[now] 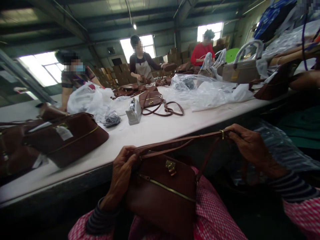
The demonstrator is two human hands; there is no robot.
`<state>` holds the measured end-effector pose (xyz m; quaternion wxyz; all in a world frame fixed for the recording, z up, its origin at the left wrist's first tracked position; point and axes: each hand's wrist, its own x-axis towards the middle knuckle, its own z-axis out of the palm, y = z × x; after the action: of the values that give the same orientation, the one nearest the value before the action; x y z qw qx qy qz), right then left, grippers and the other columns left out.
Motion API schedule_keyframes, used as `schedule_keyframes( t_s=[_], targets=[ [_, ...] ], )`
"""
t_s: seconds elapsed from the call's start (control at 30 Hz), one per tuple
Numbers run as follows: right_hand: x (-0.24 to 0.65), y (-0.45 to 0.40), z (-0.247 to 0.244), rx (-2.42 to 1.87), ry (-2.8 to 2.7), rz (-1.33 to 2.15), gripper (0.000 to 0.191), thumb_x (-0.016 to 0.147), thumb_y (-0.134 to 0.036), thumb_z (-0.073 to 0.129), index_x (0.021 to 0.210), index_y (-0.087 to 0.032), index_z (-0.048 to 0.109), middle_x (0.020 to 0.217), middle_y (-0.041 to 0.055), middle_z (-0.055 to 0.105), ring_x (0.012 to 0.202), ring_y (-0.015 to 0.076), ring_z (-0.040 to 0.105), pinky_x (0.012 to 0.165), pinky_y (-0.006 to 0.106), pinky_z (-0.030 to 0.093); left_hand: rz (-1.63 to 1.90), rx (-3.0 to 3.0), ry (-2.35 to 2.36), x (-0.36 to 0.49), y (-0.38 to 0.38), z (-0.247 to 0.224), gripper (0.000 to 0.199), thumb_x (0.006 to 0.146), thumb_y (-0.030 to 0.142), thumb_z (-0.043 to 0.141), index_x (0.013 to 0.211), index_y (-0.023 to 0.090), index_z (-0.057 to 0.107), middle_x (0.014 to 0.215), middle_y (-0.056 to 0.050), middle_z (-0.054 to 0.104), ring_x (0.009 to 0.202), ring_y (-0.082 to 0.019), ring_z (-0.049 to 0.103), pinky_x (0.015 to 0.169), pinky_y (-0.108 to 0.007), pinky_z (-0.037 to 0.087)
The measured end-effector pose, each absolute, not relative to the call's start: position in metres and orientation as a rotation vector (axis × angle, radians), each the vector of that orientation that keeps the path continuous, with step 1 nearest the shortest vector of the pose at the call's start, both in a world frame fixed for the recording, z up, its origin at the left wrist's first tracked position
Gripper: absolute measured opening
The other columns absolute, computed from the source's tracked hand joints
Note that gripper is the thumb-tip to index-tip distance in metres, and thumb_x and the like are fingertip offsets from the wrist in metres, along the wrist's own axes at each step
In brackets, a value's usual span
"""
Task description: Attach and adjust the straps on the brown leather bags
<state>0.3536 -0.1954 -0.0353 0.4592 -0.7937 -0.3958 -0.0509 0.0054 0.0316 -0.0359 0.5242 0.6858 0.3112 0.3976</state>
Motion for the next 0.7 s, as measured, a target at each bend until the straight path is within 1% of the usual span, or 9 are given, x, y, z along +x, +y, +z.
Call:
schedule_keyframes(
  t_s=[0.07, 0.2, 0.27, 0.37, 0.47, 0.5, 0.57, 0.63, 0.7],
  targets=[
    [0.354, -0.180, -0.023, -1.900, -0.940, -0.180, 0.025, 0.085, -0.043, 0.057, 0.088, -0.021, 0.069, 0.076, 0.0043, 0.067, 0.070, 0.0204, 0.060, 0.065, 0.031, 0.046, 1.000, 1.582, 0.714, 0.010, 0.037, -0.025, 0.015, 0.094, 0.035, 0.067, 0.101, 0.023, 0.062, 0.087, 0.000, 0.070, 0.083, -0.016, 0.064, 0.074, -0.025, 0.049],
    [0.363, -0.147, 0.004, -1.725, -0.860, -0.238, 0.017, 0.084, -0.037, 0.061, 0.085, -0.021, 0.066, 0.074, 0.0038, 0.064, 0.069, 0.0187, 0.058, 0.063, 0.029, 0.046, 1.050, 1.436, 0.589, 0.019, 0.050, 0.008, 0.023, 0.093, 0.039, 0.069, 0.108, 0.025, 0.059, 0.071, 0.003, 0.066, 0.064, -0.014, 0.060, 0.059, -0.022, 0.047],
    [0.371, -0.134, 0.019, -1.678, -0.925, -0.266, 0.017, 0.087, -0.037, 0.061, 0.086, -0.021, 0.066, 0.072, 0.0032, 0.063, 0.066, 0.0174, 0.056, 0.061, 0.029, 0.044, 1.076, 1.384, 0.551, 0.025, 0.060, 0.025, 0.026, 0.090, 0.039, 0.072, 0.107, 0.024, 0.060, 0.071, 0.003, 0.066, 0.063, -0.013, 0.060, 0.055, -0.021, 0.047],
    [0.384, -0.117, 0.038, -1.712, -1.121, -0.392, 0.019, 0.095, -0.035, 0.056, 0.094, -0.020, 0.068, 0.073, 0.0039, 0.065, 0.068, 0.0172, 0.058, 0.065, 0.029, 0.043, 1.095, 1.325, 0.533, 0.032, 0.083, 0.045, 0.031, 0.084, 0.037, 0.077, 0.105, 0.022, 0.060, 0.071, 0.002, 0.065, 0.064, -0.013, 0.059, 0.053, -0.019, 0.046],
    [0.399, -0.099, 0.047, -1.823, -1.375, -0.589, 0.024, 0.099, -0.035, 0.052, 0.102, -0.018, 0.069, 0.083, 0.0084, 0.072, 0.076, 0.0210, 0.066, 0.070, 0.031, 0.045, 1.056, 1.332, 0.556, 0.035, 0.118, 0.058, 0.038, 0.076, 0.036, 0.078, 0.105, 0.021, 0.059, 0.066, 0.006, 0.055, 0.056, -0.008, 0.052, 0.048, -0.016, 0.035],
    [0.404, -0.093, 0.046, -1.850, -1.469, -0.641, 0.025, 0.099, -0.035, 0.051, 0.102, -0.018, 0.070, 0.088, 0.0111, 0.074, 0.080, 0.0237, 0.069, 0.073, 0.032, 0.046, 1.039, 1.358, 0.580, 0.035, 0.131, 0.061, 0.038, 0.074, 0.035, 0.078, 0.104, 0.020, 0.060, 0.065, 0.008, 0.051, 0.053, -0.007, 0.048, 0.047, -0.016, 0.031],
    [0.413, -0.080, 0.038, -1.884, -1.632, -0.687, 0.027, 0.099, -0.035, 0.050, 0.098, -0.017, 0.070, 0.097, 0.0171, 0.077, 0.091, 0.0298, 0.073, 0.078, 0.036, 0.051, 1.007, 1.424, 0.642, 0.033, 0.157, 0.062, 0.038, 0.070, 0.034, 0.077, 0.101, 0.019, 0.062, 0.063, 0.008, 0.049, 0.051, -0.007, 0.046, 0.046, -0.017, 0.028],
    [0.422, -0.068, 0.025, -1.926, -1.722, -0.672, 0.028, 0.097, -0.029, 0.047, 0.097, -0.017, 0.072, 0.106, 0.0211, 0.078, 0.101, 0.0332, 0.074, 0.086, 0.040, 0.054, 0.963, 1.487, 0.706, 0.030, 0.179, 0.059, 0.036, 0.068, 0.033, 0.076, 0.098, 0.016, 0.066, 0.060, 0.007, 0.050, 0.049, -0.007, 0.046, 0.046, -0.018, 0.025],
    [0.431, -0.059, 0.010, -1.972, -1.766, -0.629, 0.030, 0.093, -0.021, 0.044, 0.097, -0.018, 0.073, 0.111, 0.0220, 0.078, 0.104, 0.0336, 0.074, 0.091, 0.043, 0.056, 0.880, 1.569, 0.767, 0.027, 0.196, 0.052, 0.031, 0.066, 0.032, 0.077, 0.090, 0.015, 0.070, 0.054, 0.007, 0.049, 0.045, -0.008, 0.042, 0.045, -0.020, 0.021]
  ],
)
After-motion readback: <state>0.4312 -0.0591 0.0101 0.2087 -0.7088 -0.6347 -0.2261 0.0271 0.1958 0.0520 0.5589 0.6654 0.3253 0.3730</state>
